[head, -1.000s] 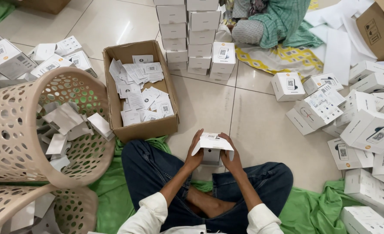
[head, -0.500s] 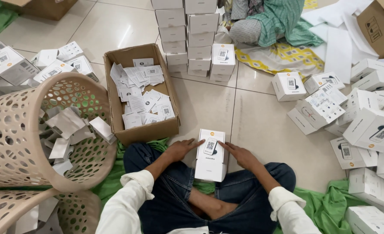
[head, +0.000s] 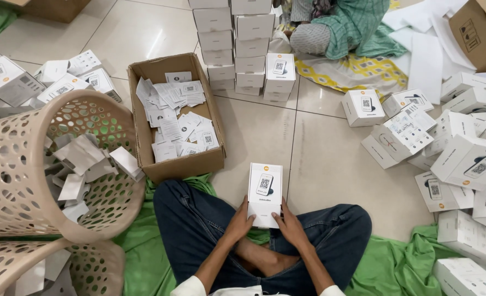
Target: The person sits on the floor, takes printed paper inserts from a cardboard box, opens white product boxes, places an insert inside each box, closes the lids, and sets the finished boxes aside with the stacked boxes.
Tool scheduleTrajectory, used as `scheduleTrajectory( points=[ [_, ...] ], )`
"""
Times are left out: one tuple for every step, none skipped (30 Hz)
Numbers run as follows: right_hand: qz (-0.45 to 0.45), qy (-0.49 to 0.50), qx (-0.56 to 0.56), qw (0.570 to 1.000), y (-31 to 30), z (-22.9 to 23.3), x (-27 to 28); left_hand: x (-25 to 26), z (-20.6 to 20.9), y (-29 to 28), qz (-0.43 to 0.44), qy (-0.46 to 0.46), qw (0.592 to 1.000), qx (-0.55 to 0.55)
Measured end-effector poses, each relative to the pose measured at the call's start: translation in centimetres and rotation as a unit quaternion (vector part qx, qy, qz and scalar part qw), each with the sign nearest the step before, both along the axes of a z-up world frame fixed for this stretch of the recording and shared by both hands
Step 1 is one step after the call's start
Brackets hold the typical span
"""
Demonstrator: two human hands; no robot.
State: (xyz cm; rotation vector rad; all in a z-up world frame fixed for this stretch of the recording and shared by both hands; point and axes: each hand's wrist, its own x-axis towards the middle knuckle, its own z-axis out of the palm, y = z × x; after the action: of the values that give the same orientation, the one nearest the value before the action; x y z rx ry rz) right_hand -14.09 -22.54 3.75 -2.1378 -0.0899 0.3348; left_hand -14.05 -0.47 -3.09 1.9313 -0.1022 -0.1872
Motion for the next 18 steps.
scheduleTrajectory(
  points=[
    [0.0,0.0,0.0,1.0,-0.1,0.4,0.3,0.3,1.2,0.2,0.0,0.0,1.0,0.0],
    [0.0,0.007,0.001,1.0,-0.2,0.9,0.5,0.5,2.4,0.3,0.009,0.012,1.0,0.018],
    [0.0,0.015,0.002,1.0,-0.4,1.3,0.8,0.7,3.6,0.4,0.018,0.024,0.999,0.036],
    [0.001,0.013,0.001,1.0,-0.5,2.1,1.2,1.0,6.1,0.3,0.019,0.023,0.999,0.034],
    [-0.034,0.014,-0.017,0.999,-0.6,3.0,1.7,1.3,8.6,0.3,0.046,0.018,0.998,0.032],
    [-0.07,0.014,-0.036,0.997,-0.7,3.8,2.0,1.5,11.1,0.2,0.072,0.013,0.997,0.028],
    [-0.07,0.013,-0.038,0.997,-0.9,3.3,2.9,2.6,11.4,0.2,0.072,0.012,0.997,0.026],
    [-0.129,-0.015,0.03,0.991,-1.2,2.9,3.5,3.5,11.6,0.1,0.097,-0.021,0.995,0.008],
    [-0.188,-0.042,0.097,0.976,-1.5,2.4,4.2,4.4,11.9,-0.1,0.122,-0.053,0.991,-0.011],
    [-0.189,-0.038,0.092,0.977,-1.3,1.1,4.9,5.1,11.0,0.0,0.122,-0.047,0.991,-0.014],
    [-0.194,-0.012,0.141,0.971,-1.2,-0.3,5.6,5.7,10.0,0.1,0.127,-0.067,0.989,-0.016],
    [-0.199,0.008,0.187,0.962,-1.6,-1.5,6.9,7.0,9.0,-0.3,0.132,-0.092,0.987,-0.023],
    [-0.201,0.005,0.18,0.963,-1.5,-0.9,7.5,8.2,9.3,-0.1,0.131,-0.091,0.987,-0.031],
    [-0.197,0.013,0.19,0.962,-1.0,-0.6,7.2,8.6,9.3,0.5,0.12,-0.023,0.989,-0.078],
    [-0.193,0.02,0.2,0.96,-0.5,-0.4,7.1,9.1,9.3,1.1,0.109,0.046,0.985,-0.126],
    [-0.19,0.021,0.203,0.96,-0.3,0.4,6.7,9.3,8.3,1.7,0.113,0.044,0.985,-0.123],
    [-0.182,0.029,0.216,0.959,-0.1,1.2,6.3,9.6,7.4,2.3,0.07,0.055,0.987,-0.131],
    [-0.174,0.036,0.232,0.956,0.3,1.9,6.0,9.9,6.6,3.2,0.027,0.065,0.988,-0.135]
  ],
)
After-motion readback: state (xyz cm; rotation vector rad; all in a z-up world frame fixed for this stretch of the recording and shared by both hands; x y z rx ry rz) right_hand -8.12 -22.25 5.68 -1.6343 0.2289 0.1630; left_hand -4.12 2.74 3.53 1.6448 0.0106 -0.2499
